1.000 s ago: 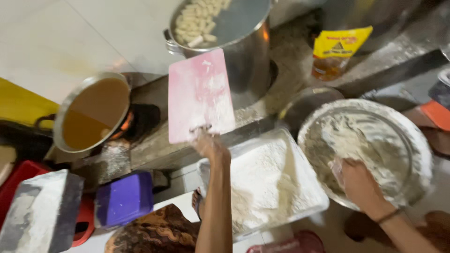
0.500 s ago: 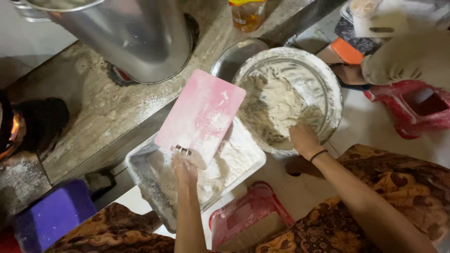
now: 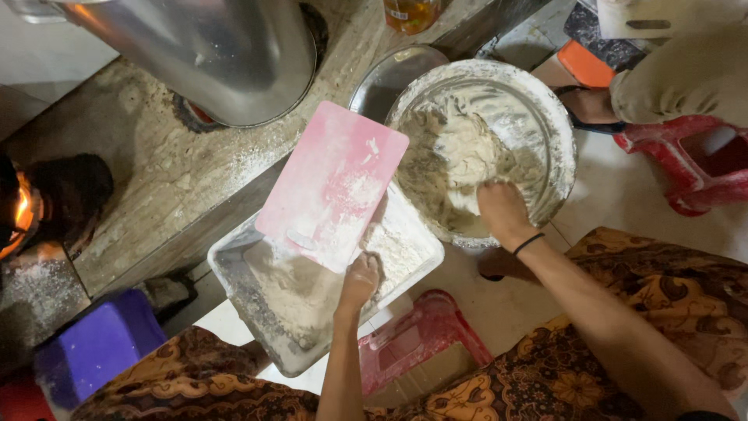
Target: The person kneads dough in a metal bowl, repeatedly scooping portions and rolling them on a pink cutting board dusted with flour. The person uses both hands to shape and flatten the dough pieces.
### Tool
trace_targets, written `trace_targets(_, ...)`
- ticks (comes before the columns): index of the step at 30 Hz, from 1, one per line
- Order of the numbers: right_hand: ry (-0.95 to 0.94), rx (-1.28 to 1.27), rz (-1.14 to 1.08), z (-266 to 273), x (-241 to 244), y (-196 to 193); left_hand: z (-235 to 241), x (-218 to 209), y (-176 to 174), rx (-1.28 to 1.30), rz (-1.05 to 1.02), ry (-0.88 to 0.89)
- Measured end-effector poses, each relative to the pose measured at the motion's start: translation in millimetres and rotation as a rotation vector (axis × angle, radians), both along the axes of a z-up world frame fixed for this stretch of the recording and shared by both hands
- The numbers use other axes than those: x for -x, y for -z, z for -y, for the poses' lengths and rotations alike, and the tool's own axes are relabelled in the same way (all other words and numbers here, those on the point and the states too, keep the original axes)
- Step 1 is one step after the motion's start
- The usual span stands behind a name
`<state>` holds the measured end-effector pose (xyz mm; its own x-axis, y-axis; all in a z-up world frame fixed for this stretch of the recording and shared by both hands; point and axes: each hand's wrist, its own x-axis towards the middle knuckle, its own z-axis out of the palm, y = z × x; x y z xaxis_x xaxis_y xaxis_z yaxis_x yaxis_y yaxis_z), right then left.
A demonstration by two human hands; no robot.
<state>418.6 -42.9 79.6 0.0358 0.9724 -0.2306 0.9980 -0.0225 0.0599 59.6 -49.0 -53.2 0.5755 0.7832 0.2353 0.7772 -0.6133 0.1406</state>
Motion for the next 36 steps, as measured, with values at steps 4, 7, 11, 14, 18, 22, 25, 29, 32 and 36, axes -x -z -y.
trace_targets(4,0.127,0.01,-0.242,13,-1,-18,4,-10,0,0.114,-0.04,0.079)
trace_targets(7,-0.007,0.094,-0.194,21,-1,-10,9,-16,-6,0.152,-0.102,0.057)
trace_targets(11,-0.023,0.171,-0.202,25,-4,-2,16,-24,-12,0.488,0.055,-0.003)
trace_targets(14,0.162,0.223,-0.566,36,-23,-26,16,-35,-33,0.349,0.023,0.014)
trace_targets(18,0.142,0.187,-0.649,37,-35,-67,-4,-87,-163,0.224,0.563,-0.191)
trace_targets(22,0.028,0.007,-0.604,30,-23,-126,0,-134,-119,0.811,1.506,-0.415)
trace_targets(25,-0.126,-0.07,-0.487,25,-19,-130,-18,-166,-160,1.62,2.105,-0.659)
trace_targets(29,-0.124,-0.059,-0.528,24,-15,-135,-29,-183,-152,1.792,2.302,-0.86)
trace_targets(32,-0.164,-0.205,-0.482,24,-36,-134,-34,-173,-132,1.762,2.339,-0.776)
trace_targets(36,-0.195,-0.248,-0.528,29,-37,-135,-35,-161,-218,1.761,2.02,-0.944)
